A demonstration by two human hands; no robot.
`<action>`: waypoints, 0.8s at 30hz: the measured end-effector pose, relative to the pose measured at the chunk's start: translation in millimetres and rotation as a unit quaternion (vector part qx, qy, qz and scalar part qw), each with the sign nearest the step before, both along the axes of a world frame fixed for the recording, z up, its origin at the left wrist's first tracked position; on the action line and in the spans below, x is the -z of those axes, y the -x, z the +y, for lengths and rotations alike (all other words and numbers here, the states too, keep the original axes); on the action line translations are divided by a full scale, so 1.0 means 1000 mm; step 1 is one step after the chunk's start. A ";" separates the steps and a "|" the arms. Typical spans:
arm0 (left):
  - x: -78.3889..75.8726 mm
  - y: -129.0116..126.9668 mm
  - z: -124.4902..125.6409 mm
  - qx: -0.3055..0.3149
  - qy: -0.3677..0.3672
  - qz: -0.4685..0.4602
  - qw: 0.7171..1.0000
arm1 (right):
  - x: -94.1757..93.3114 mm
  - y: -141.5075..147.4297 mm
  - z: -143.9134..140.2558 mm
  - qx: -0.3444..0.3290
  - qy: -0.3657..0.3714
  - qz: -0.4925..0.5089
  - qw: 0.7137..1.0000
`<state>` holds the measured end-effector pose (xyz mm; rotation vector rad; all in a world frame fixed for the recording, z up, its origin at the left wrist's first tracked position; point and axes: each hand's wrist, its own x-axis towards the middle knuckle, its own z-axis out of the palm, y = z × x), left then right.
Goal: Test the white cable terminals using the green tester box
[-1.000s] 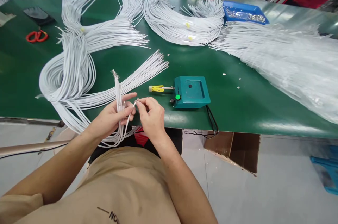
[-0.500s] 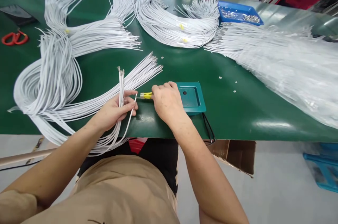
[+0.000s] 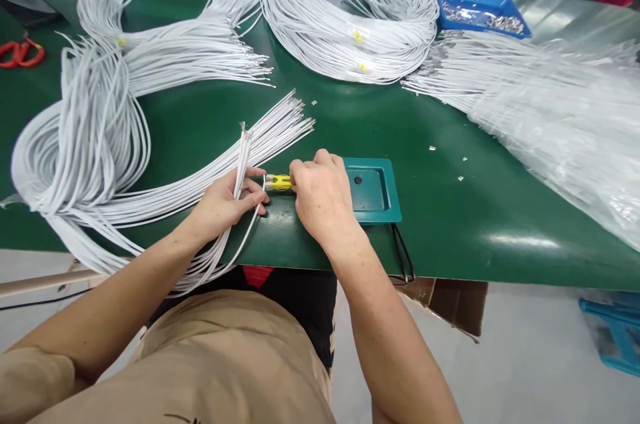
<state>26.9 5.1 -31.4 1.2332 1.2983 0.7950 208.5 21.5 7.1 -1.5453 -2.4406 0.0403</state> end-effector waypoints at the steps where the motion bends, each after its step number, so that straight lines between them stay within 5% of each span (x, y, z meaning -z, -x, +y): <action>1: 0.000 0.000 0.000 0.001 0.001 0.003 1.000 | 0.000 0.000 0.000 0.002 0.001 -0.003 1.000; 9: 0.000 0.005 0.001 0.005 0.005 -0.034 0.999 | -0.005 0.011 -0.028 0.023 -0.037 0.090 0.995; 12: 0.000 0.010 0.001 -0.006 -0.009 -0.028 1.000 | 0.004 0.031 -0.052 -0.042 -0.031 0.118 0.992; 16: -0.003 0.017 -0.004 -0.008 -0.024 -0.050 0.998 | 0.021 0.058 -0.080 -0.149 -0.019 0.074 0.986; 21: -0.006 0.025 -0.014 -0.001 0.007 -0.080 0.997 | 0.028 0.077 -0.098 -0.152 -0.018 -0.002 0.988; 24: -0.008 0.030 -0.020 -0.013 0.029 -0.127 0.991 | 0.022 0.083 -0.109 -0.136 0.051 -0.013 0.989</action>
